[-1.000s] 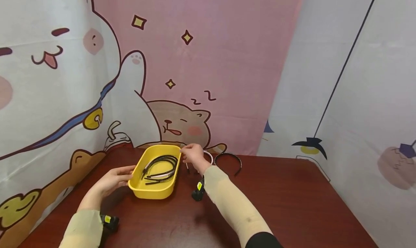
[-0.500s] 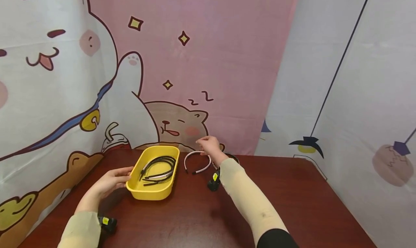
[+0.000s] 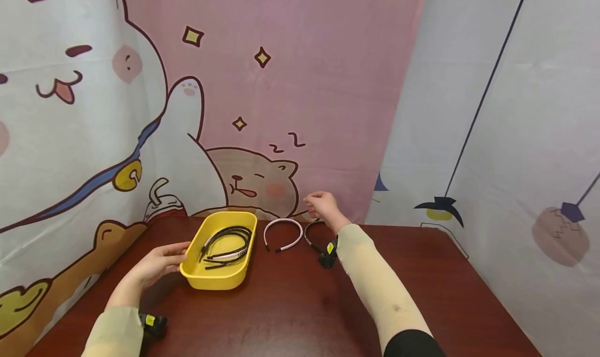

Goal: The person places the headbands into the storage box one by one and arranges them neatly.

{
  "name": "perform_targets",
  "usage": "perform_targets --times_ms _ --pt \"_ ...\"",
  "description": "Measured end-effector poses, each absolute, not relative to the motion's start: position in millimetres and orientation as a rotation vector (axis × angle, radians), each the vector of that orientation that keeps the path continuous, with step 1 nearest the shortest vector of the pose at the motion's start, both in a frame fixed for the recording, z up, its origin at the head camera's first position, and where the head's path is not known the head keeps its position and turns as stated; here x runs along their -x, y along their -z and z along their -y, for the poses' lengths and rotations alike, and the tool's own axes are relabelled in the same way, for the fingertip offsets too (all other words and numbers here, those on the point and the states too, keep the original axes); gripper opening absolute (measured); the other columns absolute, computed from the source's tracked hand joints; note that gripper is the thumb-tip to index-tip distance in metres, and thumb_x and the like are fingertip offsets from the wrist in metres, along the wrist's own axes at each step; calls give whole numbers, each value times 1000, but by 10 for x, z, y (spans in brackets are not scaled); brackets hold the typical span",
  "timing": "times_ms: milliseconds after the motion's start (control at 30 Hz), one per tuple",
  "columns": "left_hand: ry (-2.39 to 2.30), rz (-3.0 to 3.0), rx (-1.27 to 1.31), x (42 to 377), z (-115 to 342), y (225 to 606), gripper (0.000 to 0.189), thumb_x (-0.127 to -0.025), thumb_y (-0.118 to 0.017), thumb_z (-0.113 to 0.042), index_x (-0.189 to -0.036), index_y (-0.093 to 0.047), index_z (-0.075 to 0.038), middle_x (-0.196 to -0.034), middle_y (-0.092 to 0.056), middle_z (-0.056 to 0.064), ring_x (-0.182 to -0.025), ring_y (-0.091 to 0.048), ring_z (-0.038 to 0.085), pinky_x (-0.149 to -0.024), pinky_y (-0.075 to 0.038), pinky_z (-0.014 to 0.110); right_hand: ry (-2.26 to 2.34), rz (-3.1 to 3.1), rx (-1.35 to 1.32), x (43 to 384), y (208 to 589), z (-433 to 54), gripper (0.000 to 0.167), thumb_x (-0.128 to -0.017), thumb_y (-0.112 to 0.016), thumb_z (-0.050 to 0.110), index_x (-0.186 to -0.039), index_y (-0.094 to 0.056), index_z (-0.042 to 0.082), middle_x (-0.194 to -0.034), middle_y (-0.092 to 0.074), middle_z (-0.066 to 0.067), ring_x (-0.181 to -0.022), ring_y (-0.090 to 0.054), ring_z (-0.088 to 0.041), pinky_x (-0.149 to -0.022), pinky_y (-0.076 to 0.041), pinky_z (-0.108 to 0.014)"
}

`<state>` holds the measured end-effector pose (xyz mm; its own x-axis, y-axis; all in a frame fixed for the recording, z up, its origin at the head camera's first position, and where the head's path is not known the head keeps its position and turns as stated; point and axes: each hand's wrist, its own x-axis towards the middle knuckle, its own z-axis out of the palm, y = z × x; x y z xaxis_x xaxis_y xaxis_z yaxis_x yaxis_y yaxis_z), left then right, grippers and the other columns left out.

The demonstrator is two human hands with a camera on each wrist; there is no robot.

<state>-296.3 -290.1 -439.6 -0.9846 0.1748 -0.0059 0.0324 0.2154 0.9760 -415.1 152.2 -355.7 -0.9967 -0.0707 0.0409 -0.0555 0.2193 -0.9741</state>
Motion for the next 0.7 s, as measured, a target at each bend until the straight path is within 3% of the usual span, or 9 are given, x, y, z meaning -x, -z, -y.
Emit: perform_targets --times_ms 133,367,467,600,700 --pt "-1899 -2349 -204 2949 2895 4393 57 -95 -58 -6 -143 -34 13 -125 -52 28 -94 -62 26 -77 -54 29 1936 -2474 134 4222 3595 -1661 36 -94 -60 14 -122 -56 -9 -86 -60 -7 -69 -58 -14 -57 -52 -24" --pt "-1894 -2363 -210 2969 2879 4418 55 -95 -58 -6 -143 -35 13 -127 -52 29 -96 -62 27 -78 -54 29 1836 -2578 94 4308 3721 -1957 39 -97 -58 18 -128 -56 -6 -117 -60 -24 -93 -62 -30 -73 -56 -33" --pt "-1897 -2359 -200 2965 2877 4421 55 -96 -57 -5 -143 -35 12 -126 -51 30 -96 -62 28 -78 -54 29 1824 -2581 52 4323 3777 -2054 39 -97 -57 19 -129 -56 -4 -111 -63 -18 -95 -62 -30 -74 -56 -34" --pt "-1905 -2357 -192 2957 2883 4414 56 -96 -57 -6 -143 -34 12 -126 -51 30 -96 -61 28 -78 -54 29 1830 -2591 35 4345 3828 -2134 39 -96 -58 18 -128 -56 -5 -94 -66 -6 -82 -63 -20 -72 -56 -35" --pt "-1911 -2349 -190 2954 2893 4412 56 -96 -57 -6 -144 -34 11 -126 -50 30 -96 -61 29 -78 -54 29 1832 -2602 25 4370 3862 -2178 39 -96 -59 18 -127 -57 -6 -95 -66 -7 -74 -60 -12 -69 -56 -31"
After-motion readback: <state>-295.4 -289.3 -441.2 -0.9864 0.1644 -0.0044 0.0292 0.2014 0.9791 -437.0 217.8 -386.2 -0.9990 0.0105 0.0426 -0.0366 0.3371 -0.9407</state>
